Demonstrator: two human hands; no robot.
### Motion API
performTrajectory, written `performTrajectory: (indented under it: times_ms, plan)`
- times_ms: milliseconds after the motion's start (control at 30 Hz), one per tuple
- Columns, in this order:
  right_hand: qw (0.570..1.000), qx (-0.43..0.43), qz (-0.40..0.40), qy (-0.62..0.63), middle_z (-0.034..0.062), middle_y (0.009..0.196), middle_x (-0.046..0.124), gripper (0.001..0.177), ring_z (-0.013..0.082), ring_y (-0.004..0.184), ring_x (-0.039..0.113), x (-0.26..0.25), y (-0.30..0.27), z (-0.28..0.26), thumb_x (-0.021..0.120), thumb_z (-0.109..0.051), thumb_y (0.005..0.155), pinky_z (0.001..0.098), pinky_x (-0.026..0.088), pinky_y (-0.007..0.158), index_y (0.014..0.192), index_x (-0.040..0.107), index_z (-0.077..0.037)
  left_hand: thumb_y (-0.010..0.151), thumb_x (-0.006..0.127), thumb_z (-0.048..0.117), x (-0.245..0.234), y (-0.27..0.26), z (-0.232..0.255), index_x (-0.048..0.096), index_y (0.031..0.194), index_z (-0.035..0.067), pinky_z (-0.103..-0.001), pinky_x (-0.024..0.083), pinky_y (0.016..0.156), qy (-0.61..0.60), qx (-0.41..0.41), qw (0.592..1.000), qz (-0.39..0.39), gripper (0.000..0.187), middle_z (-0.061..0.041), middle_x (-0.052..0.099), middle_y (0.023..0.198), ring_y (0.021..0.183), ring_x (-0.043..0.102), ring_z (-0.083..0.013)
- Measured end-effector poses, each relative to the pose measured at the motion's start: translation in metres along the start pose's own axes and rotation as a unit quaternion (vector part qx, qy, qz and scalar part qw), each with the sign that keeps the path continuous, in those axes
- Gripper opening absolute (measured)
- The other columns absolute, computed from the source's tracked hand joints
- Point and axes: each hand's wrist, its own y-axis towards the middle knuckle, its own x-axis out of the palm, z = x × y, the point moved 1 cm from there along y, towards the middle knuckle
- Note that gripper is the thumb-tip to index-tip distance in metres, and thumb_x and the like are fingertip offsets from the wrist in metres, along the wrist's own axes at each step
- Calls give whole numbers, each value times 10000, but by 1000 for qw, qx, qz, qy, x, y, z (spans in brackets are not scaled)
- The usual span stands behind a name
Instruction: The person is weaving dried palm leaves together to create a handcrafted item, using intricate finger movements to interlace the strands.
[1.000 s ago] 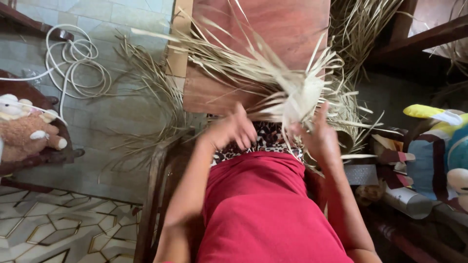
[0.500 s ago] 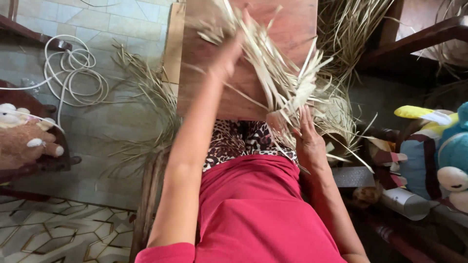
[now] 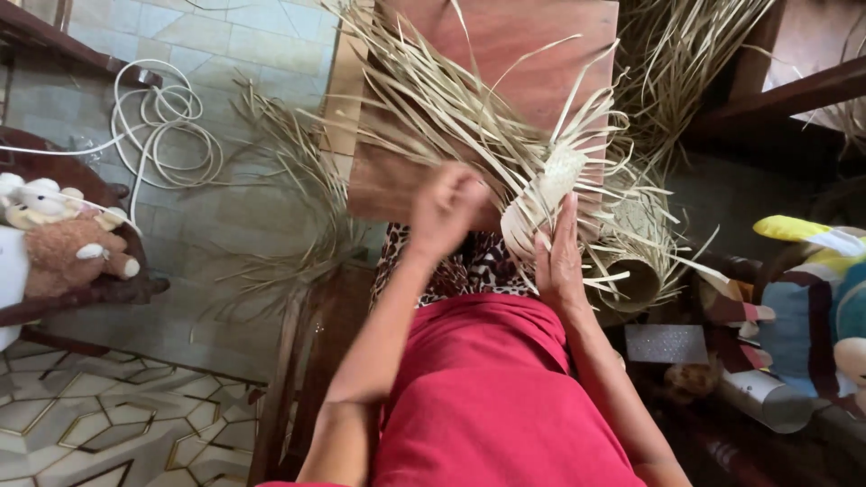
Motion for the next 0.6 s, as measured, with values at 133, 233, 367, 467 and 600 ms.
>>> performTrajectory:
  times_ms: [133,233,367,467,600]
  plan:
    - [1000,-22,7,-6,349,1495,85,669,496,1369,146,15,7,-5,424,-96,955,517,167,1135,1481,42,63,860,661,429,38,-1,34,546,826,76,-340,468,694,-97,-22,995,27,373,-84,545,825,778,572,-203]
    - [999,-32,-2,28,367,1482,104,635,501,1361,165,24,23,-9,405,-64,964,528,157,1130,1473,52,75,869,654,408,45,7,47,596,863,27,-410,471,769,-134,-143,979,51,386,-134,635,843,853,627,-236]
    - [993,-38,-28,112,354,1469,200,691,479,1358,230,28,73,-31,273,-415,998,529,193,1137,1476,42,28,844,690,294,35,13,59,594,706,83,-264,473,687,-42,84,984,150,270,-91,621,662,723,612,-163]
    - [985,-57,-65,150,311,1469,273,593,425,1363,283,37,93,-24,319,-261,1004,503,235,1139,1499,74,-45,843,703,310,25,12,48,626,775,117,-337,513,745,-30,113,980,161,219,-35,640,707,705,622,-196]
    - [986,-10,-105,131,264,1393,424,689,398,1300,386,34,84,-7,492,-20,865,504,314,1097,1494,226,-113,882,677,323,18,10,-9,577,634,148,-310,460,737,-64,-7,982,178,320,19,563,546,597,506,-81]
